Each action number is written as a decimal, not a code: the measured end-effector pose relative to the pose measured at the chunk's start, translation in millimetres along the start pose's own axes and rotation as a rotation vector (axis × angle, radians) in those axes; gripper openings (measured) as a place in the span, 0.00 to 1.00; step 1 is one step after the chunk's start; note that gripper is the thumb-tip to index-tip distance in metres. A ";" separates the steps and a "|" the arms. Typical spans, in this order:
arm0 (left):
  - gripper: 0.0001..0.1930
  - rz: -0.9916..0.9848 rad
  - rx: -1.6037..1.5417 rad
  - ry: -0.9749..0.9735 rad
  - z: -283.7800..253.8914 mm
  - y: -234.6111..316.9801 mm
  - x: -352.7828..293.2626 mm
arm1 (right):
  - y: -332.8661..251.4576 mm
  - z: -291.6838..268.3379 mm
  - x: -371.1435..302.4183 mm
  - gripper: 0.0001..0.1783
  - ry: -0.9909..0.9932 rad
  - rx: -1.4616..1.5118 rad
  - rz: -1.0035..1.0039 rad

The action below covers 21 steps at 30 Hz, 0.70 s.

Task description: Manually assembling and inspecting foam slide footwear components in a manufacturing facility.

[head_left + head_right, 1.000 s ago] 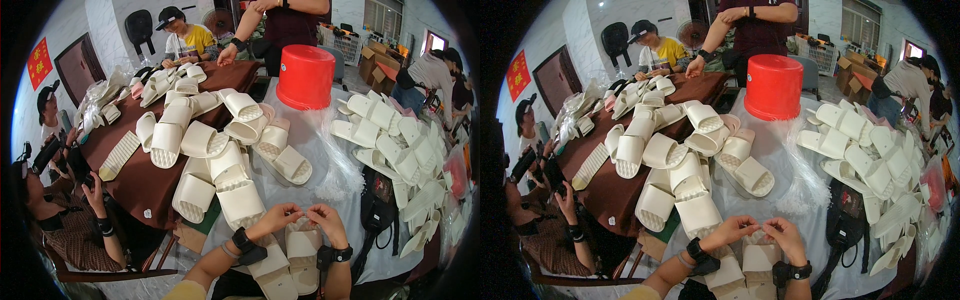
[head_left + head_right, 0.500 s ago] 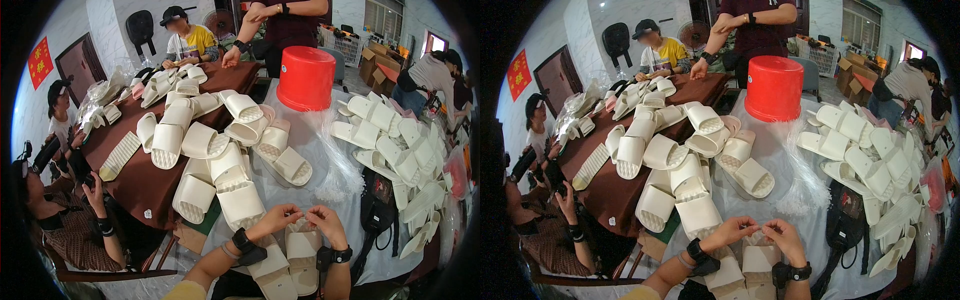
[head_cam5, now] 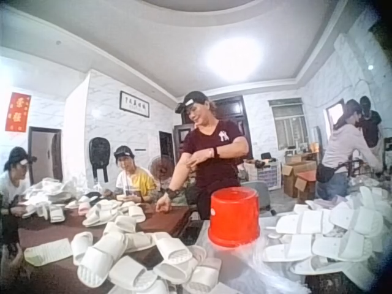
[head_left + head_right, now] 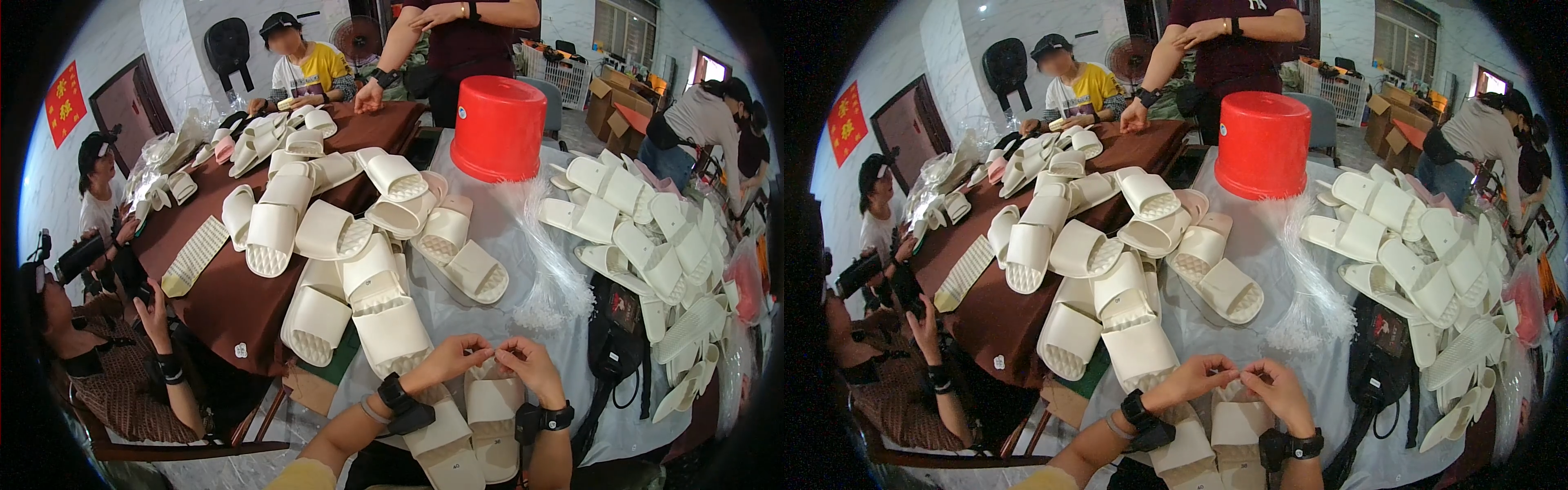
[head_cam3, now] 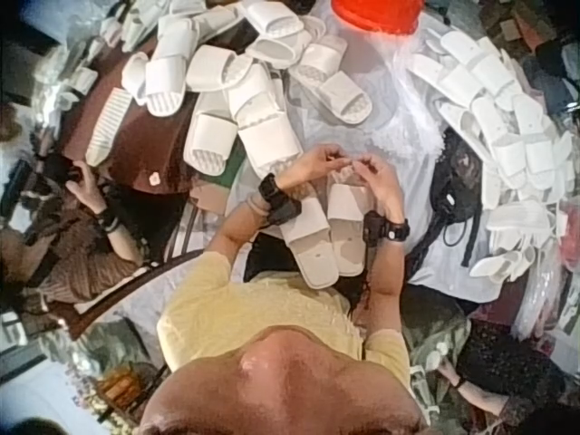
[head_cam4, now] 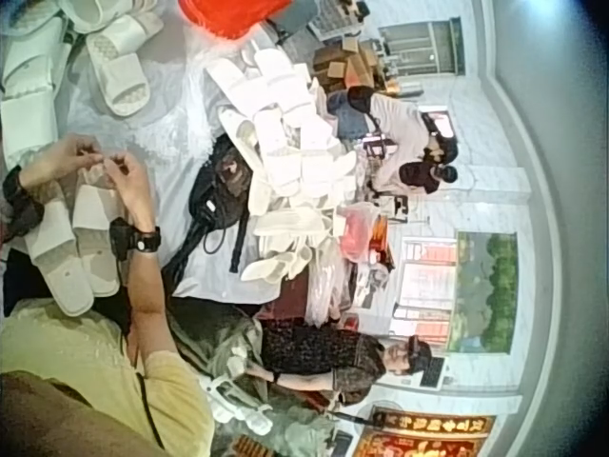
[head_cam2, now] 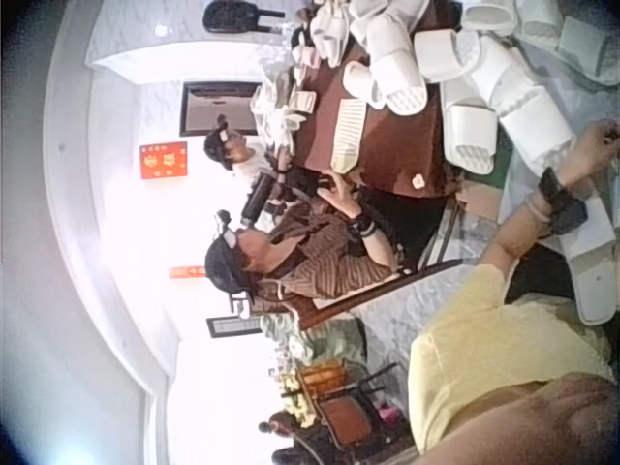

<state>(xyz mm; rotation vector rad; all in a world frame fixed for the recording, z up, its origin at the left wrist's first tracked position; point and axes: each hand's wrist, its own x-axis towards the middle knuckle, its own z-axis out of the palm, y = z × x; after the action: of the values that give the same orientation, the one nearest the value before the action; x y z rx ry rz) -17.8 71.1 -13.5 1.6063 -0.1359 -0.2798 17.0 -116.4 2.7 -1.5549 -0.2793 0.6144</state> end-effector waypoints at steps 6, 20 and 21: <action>0.11 -0.042 0.029 -0.036 0.9 8.1 -1.6 | -1.5 0.3 -2.3 0.10 -0.019 -0.047 0.024; 0.10 -0.030 -0.009 0.007 1.3 4.0 -0.8 | -3.0 1.9 -2.3 0.10 0.074 -0.014 -0.019; 0.11 -0.030 -0.008 0.015 1.1 3.8 -0.6 | -1.6 1.2 -1.4 0.10 0.069 -0.029 -0.021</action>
<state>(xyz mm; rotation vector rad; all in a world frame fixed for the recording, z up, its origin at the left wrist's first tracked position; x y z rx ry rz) -18.4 70.0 -9.7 1.6030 -0.0985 -0.2912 15.6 -115.9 4.6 -1.5960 -0.2532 0.5416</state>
